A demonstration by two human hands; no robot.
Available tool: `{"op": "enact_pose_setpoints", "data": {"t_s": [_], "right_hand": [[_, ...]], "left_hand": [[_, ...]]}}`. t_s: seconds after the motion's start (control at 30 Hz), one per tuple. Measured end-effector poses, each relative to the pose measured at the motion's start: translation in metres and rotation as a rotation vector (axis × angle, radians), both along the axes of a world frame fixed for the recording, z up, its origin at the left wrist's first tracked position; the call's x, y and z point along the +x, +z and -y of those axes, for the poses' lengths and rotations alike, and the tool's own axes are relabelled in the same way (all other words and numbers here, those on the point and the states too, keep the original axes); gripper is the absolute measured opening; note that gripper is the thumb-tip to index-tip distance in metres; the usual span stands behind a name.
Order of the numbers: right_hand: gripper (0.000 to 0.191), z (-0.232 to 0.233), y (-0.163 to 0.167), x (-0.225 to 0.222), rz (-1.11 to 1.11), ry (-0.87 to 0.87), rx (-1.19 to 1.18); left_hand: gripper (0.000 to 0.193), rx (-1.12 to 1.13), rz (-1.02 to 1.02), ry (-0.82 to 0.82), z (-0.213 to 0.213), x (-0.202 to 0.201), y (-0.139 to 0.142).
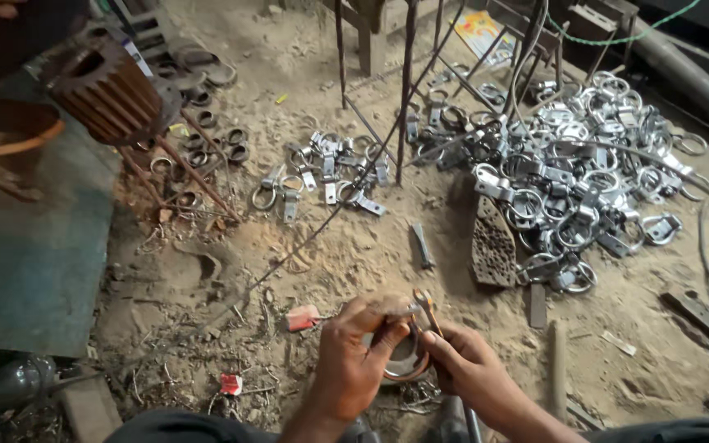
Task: The person assembles metal hardware components by inserting a bolt through a bracket and ring, then tightening it with a wrench. They repeat this process for multiple units, occasionally using a hammer to adjust parts.
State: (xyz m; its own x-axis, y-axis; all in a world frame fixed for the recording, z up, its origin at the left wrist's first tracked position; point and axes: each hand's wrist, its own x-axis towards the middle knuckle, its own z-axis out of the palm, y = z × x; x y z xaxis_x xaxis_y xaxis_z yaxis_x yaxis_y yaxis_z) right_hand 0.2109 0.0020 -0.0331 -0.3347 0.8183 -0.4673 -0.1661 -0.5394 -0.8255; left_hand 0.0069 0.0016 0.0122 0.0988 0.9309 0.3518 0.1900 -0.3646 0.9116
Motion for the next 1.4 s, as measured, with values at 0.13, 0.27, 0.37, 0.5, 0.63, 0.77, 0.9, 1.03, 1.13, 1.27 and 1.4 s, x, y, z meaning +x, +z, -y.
{"op": "enact_pose_setpoints", "data": {"t_s": [0.13,0.27,0.37,0.5,0.63,0.77,0.9,1.03,1.13,1.27,1.4], "right_hand": [[0.027,-0.002,0.001,0.001,0.002,0.04,0.078],[0.021,-0.001,0.004,-0.002,0.047,0.074,0.188],[0.022,-0.002,0.006,-0.004,0.157,0.125,0.389],[0.025,-0.002,0.011,-0.003,0.374,0.187,0.403],[0.021,0.0,0.015,-0.003,0.409,0.207,0.474],[0.016,0.0,0.016,-0.004,0.549,0.245,0.531],[0.012,-0.001,0.018,-0.005,0.702,0.2,0.874],[0.015,0.001,0.022,-0.001,0.687,0.183,0.709],[0.016,0.002,0.022,0.0,0.642,0.146,0.663],[0.02,-0.001,0.011,-0.006,0.339,0.078,0.373],[0.025,-0.002,-0.002,-0.001,-0.019,-0.028,0.028]], "left_hand": [[0.018,-0.126,0.126,0.011,-0.001,0.004,-0.01],[0.016,-0.501,0.537,-0.003,-0.007,0.008,-0.028],[0.02,-0.568,0.643,-0.008,-0.009,0.006,-0.034],[0.023,-0.723,0.733,0.033,-0.011,0.002,-0.037],[0.032,-0.696,0.672,-0.016,-0.012,-0.001,-0.044],[0.036,-0.845,0.702,0.079,-0.015,-0.003,-0.053],[0.032,-1.027,0.869,0.074,-0.013,-0.001,-0.055],[0.036,-1.035,0.928,0.053,-0.012,0.005,-0.05],[0.04,-0.981,0.861,-0.026,-0.01,0.006,-0.046],[0.016,-0.799,0.732,-0.04,-0.011,0.006,-0.038],[0.014,-0.437,0.259,-0.015,-0.006,0.007,-0.028]]}}
